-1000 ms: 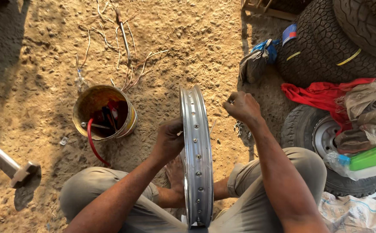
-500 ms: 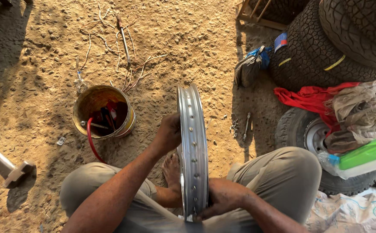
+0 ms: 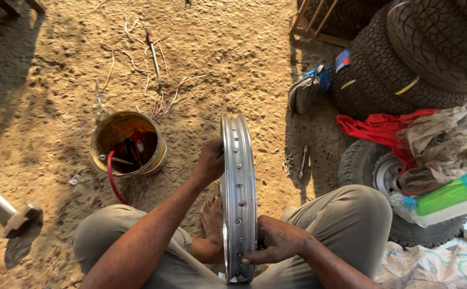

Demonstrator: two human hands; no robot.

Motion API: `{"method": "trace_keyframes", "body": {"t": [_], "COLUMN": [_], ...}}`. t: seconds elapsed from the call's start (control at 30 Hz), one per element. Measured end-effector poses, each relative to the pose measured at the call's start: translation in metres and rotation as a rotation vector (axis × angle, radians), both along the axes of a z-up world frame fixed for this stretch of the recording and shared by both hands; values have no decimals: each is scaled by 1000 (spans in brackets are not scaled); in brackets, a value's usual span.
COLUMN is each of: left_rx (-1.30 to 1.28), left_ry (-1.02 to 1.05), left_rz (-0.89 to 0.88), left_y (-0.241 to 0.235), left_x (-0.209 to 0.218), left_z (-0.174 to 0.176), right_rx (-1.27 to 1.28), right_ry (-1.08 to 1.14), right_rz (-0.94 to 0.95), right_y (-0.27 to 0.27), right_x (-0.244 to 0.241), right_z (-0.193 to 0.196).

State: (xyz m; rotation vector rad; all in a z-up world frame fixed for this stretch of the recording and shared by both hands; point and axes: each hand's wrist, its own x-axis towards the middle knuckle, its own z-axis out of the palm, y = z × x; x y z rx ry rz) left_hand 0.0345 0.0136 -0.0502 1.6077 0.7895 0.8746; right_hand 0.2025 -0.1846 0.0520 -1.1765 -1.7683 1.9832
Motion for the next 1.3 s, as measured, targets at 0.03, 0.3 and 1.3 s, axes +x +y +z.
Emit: {"method": "trace_keyframes", "body": {"t": [0.03,0.3,1.3], "left_rx": [-36,-133,-196], "left_ry": [-2,-56,-22], "left_rz": [-25,130,246], "left_y": [-2,-12,-9], "left_x": [-1,9,20], "left_z": [-4,1,28], "right_rx": [-37,-85,647], "right_ry": [28,72,-204], "right_rz": [-24,-5,-745], "right_y": [1,22,130], "right_x": [0,17,44], "right_z": [2,21,4]}}
